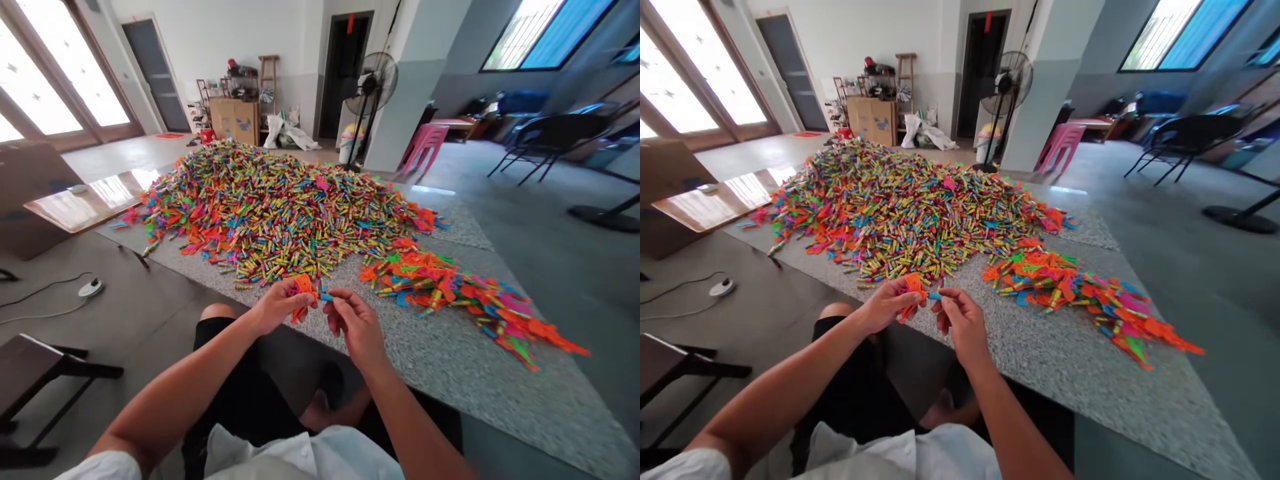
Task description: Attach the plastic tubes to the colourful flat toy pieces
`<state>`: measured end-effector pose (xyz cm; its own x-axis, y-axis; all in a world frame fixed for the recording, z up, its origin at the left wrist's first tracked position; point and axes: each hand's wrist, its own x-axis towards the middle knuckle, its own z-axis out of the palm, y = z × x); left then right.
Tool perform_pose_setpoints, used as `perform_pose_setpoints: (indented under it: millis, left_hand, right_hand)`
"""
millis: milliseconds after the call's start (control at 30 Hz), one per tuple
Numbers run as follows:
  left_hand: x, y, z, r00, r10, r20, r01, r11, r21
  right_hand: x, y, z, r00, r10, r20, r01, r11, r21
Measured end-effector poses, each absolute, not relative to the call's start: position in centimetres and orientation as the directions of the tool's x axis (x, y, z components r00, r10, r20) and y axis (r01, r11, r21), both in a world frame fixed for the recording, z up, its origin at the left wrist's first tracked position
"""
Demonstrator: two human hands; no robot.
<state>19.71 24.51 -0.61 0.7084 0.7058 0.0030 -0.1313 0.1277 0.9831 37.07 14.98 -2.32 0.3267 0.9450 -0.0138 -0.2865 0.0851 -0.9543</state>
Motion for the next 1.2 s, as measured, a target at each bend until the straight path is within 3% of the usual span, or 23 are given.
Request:
perform_pose_setpoints:
  millis: [367,567,767,1067,1200]
  left_hand:
    - [18.5,25.6,-1.3,0.799,0.601,-0.029,0.011,0.033,0.999]
    - [19.2,26.3,-1.9,0.752,0.659,0.000,-0.058,0.067,0.996]
    - [19.9,26.6,-1.9,0.805,0.593,0.007,-0.016,0.009,1.000]
    - [20.4,26.8,-1.3,0.873,0.484,-0.068,0.055,0.041,0.998]
    - [20.6,26.6,-1.5,0.863,0.497,-0.086,0.073,0.045,0.996]
  right_hand:
    - [37.5,17.0,-1.2,0.220,0.975,-0.021,-0.200,0.024,-0.980]
    - [38.6,17.5,-1.0,0.270,0.963,-0.004,-0.076,0.017,-0.997]
    - [39.5,17.1,-0.8,0.220,0.975,-0.004,-0.039,0.004,-0.999]
    - [40.9,18.0,-2.5,0.108,0.988,-0.108,-0.254,-0.077,-0.964]
    - [41.0,17.9,-2.7,0.093,0.991,-0.097,-0.202,-0.076,-0.976]
